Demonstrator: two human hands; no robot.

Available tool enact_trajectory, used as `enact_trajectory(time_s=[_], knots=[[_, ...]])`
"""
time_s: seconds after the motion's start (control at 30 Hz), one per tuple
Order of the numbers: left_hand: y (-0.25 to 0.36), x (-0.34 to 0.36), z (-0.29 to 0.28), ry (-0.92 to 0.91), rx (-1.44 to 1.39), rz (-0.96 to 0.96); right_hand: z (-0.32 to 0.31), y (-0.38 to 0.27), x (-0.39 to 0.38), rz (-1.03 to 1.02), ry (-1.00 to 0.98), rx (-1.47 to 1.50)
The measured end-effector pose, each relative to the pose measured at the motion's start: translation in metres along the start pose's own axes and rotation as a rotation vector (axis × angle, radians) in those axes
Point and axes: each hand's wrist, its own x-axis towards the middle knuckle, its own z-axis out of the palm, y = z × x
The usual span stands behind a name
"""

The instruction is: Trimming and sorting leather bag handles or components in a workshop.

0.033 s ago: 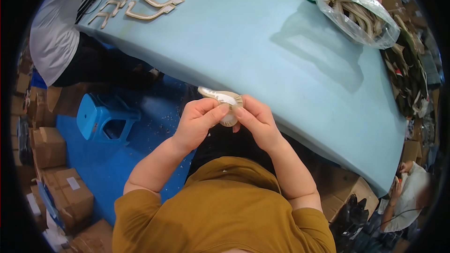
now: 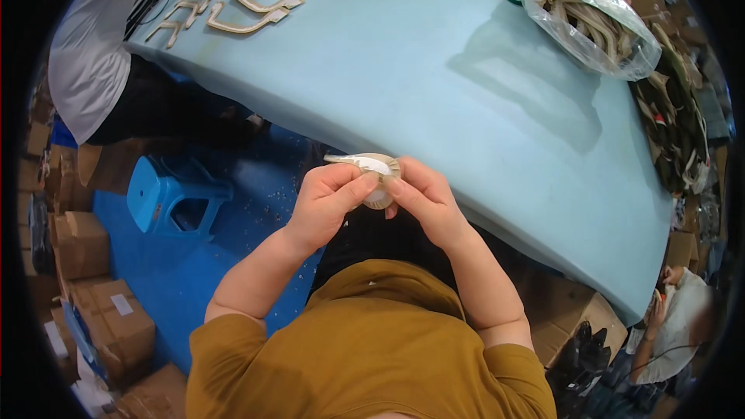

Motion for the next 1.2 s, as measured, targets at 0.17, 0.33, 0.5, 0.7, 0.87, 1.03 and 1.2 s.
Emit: enact_trajectory(time_s=[0.17, 0.33, 0.5, 0.7, 0.87, 1.03, 1.2], knots=[[-0.001, -0.003, -0.002, -0.033, 0.186, 0.082, -0.004, -0.003, 0.001, 0.13, -0.104, 0.056], [-0.002, -0.007, 0.002, -0.074, -0.174, -0.083, -0.01, 0.013, 0.001, 0.23, -0.186, 0.412], [-0.001, -0.007, -0.008, -0.081, 0.032, -0.097, -0.004, 0.002, -0.003, 0.231, -0.15, 0.243], [-0.01, -0.007, -0.006, -0.118, -0.22, -0.103, -0.008, 0.013, 0.001, 0.172, -0.192, 0.316], [-0.008, -0.011, -0.013, -0.062, -0.289, -0.179, -0.002, 0.003, 0.001, 0.204, -0.181, 0.306], [-0.002, -0.007, -0.016, -0.1, -0.237, -0.157, -0.003, 0.013, 0.002, 0.252, -0.18, 0.369], [0.002, -0.008, -0.011, 0.018, -0.217, -0.211, -0.003, 0.013, 0.003, 0.273, -0.179, 0.439]])
